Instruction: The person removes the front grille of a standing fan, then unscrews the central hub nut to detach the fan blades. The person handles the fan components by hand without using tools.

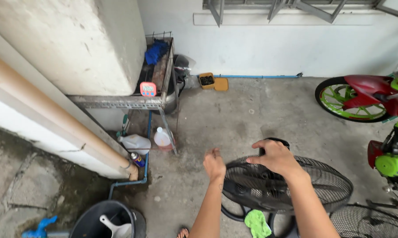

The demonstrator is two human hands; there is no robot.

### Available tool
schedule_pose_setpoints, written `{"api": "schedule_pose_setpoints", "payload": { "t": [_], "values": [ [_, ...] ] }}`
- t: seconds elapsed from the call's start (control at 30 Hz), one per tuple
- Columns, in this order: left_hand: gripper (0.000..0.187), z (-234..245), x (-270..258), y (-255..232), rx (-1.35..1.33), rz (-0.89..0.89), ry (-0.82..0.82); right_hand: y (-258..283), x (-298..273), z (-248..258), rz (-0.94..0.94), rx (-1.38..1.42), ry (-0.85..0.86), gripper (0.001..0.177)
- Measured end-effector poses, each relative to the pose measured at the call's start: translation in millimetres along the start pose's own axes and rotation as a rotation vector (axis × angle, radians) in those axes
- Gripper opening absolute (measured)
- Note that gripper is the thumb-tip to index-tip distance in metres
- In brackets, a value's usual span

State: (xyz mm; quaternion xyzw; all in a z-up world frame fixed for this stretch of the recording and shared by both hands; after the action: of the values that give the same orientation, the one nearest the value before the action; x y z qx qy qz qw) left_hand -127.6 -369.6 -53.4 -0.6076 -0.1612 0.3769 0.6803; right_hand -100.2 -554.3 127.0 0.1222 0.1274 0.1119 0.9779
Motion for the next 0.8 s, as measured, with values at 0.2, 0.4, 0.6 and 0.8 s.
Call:
{"api": "schedule_pose_setpoints", "payload": {
  "t": [0.2,0.4,0.6,0.8],
  "values": [
    [0.042,10,-37,69,-0.039,0.086,-0.055,-21,-37,2,0.173,-0.337,-0.117,0.097],
    [0.054,21,-25,55,0.298,-0.146,0.184,-20,-47,1,0.466,-0.303,-0.364,0.088],
    [0.057,28,-24,16,0.620,-0.307,0.439,-22,-50,-2,0.547,-0.270,-0.476,0.077],
    [0.061,35,-25,-3,0.640,-0.331,0.521,-23,-51,-1,0.538,-0.264,-0.475,0.076]
  ]
}}
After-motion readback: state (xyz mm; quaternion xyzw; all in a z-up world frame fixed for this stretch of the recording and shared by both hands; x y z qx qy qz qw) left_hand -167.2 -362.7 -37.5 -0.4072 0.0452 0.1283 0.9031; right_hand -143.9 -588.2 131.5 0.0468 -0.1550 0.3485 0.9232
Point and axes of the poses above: each hand's wrist, its own x-axis towards the middle knuckle, its own z-axis out of the back of the hand, y = z × x, the point moved 4 cm from there along x, towards the middle knuckle, and after that the axes turned 7 degrees about -x, right-handed, at the moved point
